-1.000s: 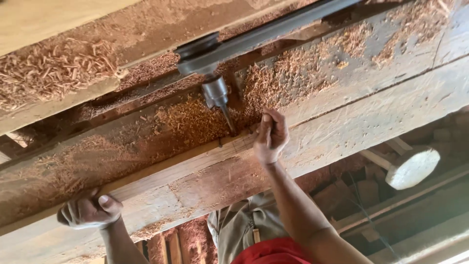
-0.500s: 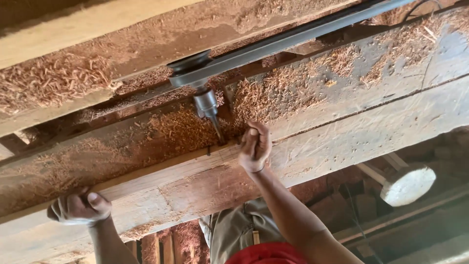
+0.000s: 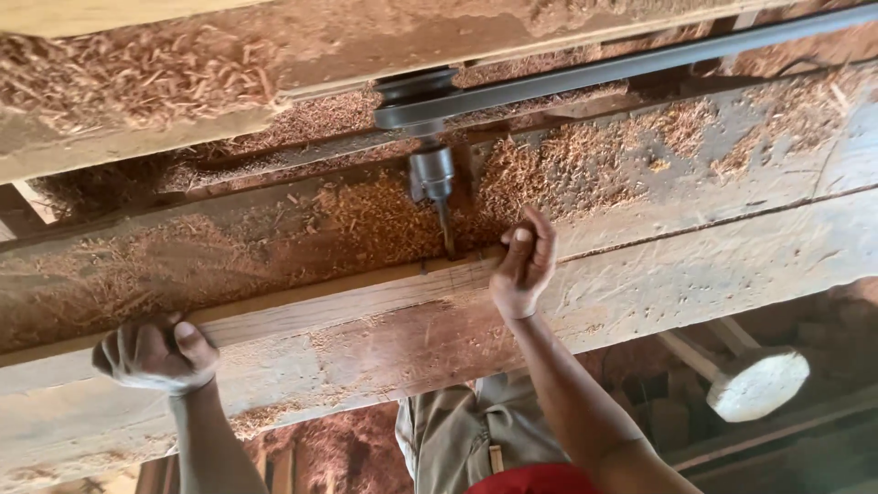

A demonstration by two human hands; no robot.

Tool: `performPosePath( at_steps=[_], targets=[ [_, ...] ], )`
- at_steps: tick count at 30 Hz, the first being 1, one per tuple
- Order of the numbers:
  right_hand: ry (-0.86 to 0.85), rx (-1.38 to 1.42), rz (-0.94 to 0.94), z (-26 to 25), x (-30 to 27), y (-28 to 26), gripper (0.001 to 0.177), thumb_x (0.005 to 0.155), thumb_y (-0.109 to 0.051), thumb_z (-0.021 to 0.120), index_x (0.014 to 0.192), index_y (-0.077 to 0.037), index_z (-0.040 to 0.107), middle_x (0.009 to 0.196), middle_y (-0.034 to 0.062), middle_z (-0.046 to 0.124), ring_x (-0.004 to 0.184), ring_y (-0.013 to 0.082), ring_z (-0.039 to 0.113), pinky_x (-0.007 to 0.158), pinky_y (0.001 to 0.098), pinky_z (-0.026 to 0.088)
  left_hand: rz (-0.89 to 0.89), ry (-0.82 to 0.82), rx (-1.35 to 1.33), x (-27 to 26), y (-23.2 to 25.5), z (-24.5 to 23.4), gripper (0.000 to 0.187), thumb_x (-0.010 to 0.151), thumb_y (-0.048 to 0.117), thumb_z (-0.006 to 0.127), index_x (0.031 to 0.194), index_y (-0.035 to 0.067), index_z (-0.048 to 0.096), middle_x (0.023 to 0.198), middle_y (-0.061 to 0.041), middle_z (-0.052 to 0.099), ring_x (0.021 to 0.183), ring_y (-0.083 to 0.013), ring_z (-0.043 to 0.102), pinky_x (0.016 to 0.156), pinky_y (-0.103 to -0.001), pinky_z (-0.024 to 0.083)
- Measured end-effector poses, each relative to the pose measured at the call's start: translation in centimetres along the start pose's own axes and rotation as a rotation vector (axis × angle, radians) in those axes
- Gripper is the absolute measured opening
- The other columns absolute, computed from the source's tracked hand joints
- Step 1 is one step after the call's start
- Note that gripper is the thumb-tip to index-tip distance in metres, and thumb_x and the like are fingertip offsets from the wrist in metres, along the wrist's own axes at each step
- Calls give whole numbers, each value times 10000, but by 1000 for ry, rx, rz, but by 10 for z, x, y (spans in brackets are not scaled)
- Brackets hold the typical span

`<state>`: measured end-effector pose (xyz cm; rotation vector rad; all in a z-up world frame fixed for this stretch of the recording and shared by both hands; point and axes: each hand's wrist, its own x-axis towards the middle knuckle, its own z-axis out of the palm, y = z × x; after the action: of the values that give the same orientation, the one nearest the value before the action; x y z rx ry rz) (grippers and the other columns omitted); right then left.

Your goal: The person uses a drill press to drill holes into a wooden plank. They hold the plank with both hands, positioning it under the drill bit, and then operate the machine to create holes at marked intervals.

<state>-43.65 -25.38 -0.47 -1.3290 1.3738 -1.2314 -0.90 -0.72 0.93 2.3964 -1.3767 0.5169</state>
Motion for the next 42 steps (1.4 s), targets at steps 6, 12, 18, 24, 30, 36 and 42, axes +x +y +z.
performPosePath(
  at_steps=[6, 12, 18, 24, 30, 36, 42],
  targets=[
    [23, -112, -257, 27, 6, -32, 466, 1133, 30, 330, 1569, -126, 374, 1395, 94, 566, 1133, 144, 555, 894, 257, 519, 142, 3, -16, 2, -29, 1, 681, 1115, 653, 320, 692, 195, 594, 661, -13, 540, 658, -193, 475, 815, -400, 421],
    [-31, -151, 97, 10, 5, -18, 456, 1062, 37, 361, 1499, -86, 403, 1376, 116, 584, 680, 60, 425, 524, 159, 407, 120, 1, -19, -2, -24, 1, 668, 1134, 620, 265, 717, 197, 572, 757, -8, 635, 683, -175, 490, 922, -393, 437],
    [-77, 24, -36, 9, 9, -28, 497, 1056, 87, 441, 1513, -99, 382, 1133, 51, 559, 713, 67, 478, 562, 166, 476, 39, -93, -6, 3, -4, -8, 644, 1142, 625, 283, 737, 184, 520, 757, -27, 568, 780, -221, 516, 956, -418, 408],
    [-1, -84, -58, 6, 0, -24, 437, 1120, -30, 495, 1540, -101, 396, 811, -54, 445, 665, 51, 378, 556, 208, 368, 42, -86, 9, 13, 7, -15, 687, 1102, 702, 271, 728, 190, 536, 753, -22, 563, 780, -236, 506, 923, -417, 406],
    [121, 88, 108, 12, -8, -28, 427, 1122, -244, 516, 1502, -86, 404, 903, 8, 617, 589, 49, 506, 524, 223, 481, 109, -17, -83, 11, 8, -16, 651, 1131, 588, 279, 795, 164, 641, 839, -53, 689, 846, -237, 611, 1009, -472, 439],
    [215, 70, 132, 21, -14, -29, 379, 1110, -240, 538, 1442, -72, 464, 950, 41, 658, 589, 46, 517, 469, 193, 466, 83, 94, -93, 12, 8, -9, 685, 1122, 622, 305, 771, 147, 652, 802, -60, 680, 843, -277, 627, 1065, -509, 441],
    [210, 74, 152, 20, -18, -24, 384, 1130, -260, 538, 1461, -81, 468, 904, 15, 620, 596, 40, 514, 463, 203, 445, 37, 79, -105, 11, 7, -9, 683, 1118, 636, 331, 741, 156, 637, 779, -56, 659, 811, -265, 620, 1084, -519, 443]
  ],
)
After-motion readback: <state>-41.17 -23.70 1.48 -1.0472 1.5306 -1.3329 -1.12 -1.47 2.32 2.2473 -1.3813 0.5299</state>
